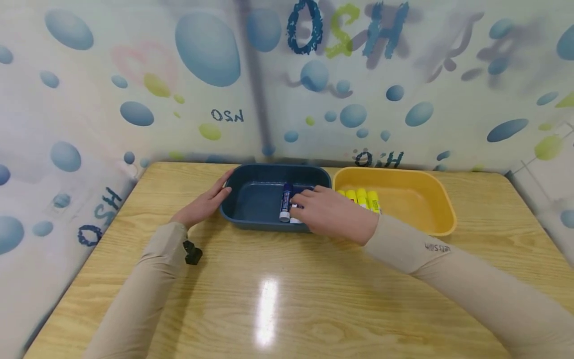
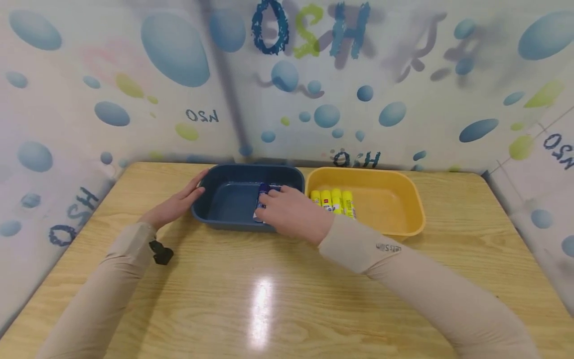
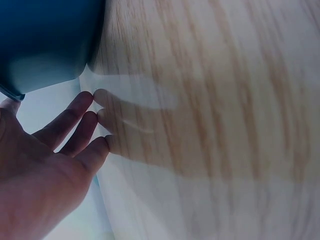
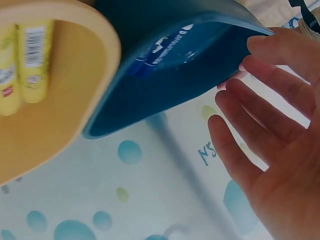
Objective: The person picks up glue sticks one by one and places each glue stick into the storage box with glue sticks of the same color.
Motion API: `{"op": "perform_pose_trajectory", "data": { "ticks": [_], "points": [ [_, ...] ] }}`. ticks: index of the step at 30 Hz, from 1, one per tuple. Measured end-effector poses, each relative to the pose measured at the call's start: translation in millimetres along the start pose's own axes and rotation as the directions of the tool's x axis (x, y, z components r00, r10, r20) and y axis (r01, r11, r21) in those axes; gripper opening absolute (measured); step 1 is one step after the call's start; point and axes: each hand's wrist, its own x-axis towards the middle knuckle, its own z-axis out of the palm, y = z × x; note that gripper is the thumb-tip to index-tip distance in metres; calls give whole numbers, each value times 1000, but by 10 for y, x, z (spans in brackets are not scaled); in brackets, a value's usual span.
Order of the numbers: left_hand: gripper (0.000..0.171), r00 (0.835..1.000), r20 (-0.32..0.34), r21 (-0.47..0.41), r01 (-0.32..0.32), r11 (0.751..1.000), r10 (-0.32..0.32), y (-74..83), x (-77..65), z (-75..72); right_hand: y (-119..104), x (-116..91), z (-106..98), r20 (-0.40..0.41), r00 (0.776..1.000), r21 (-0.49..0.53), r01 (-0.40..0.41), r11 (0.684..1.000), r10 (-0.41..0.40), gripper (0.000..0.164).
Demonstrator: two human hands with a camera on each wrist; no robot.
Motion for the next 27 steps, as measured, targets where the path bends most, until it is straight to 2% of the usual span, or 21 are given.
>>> {"op": "perform_pose_trajectory", "data": {
  "ticks": [5,16,20,23,27],
  "points": [
    [58,1000,5,5,-10,1000,10,16,15,2,28,-207,48,-11,999,29,-31,999,31,29],
    [58,1000,1,8,-1,1000,1,-25,6,-4,194,-675,244,-127,982,88,-130,988,141,23],
    [58,1000,-3,12,-3,1000,3,-26,-9,-7,242,-825,324,-138,975,128,-157,979,174,29],
    [59,1000,-9,12,-8,1000,8,-16,-20,-4,277,-950,392,-130,965,180,-203,963,228,32],
    [59,1000,-18,12,-21,1000,21,-1,-19,7,328,-1162,496,-125,941,266,-274,924,315,30]
  ]
}}
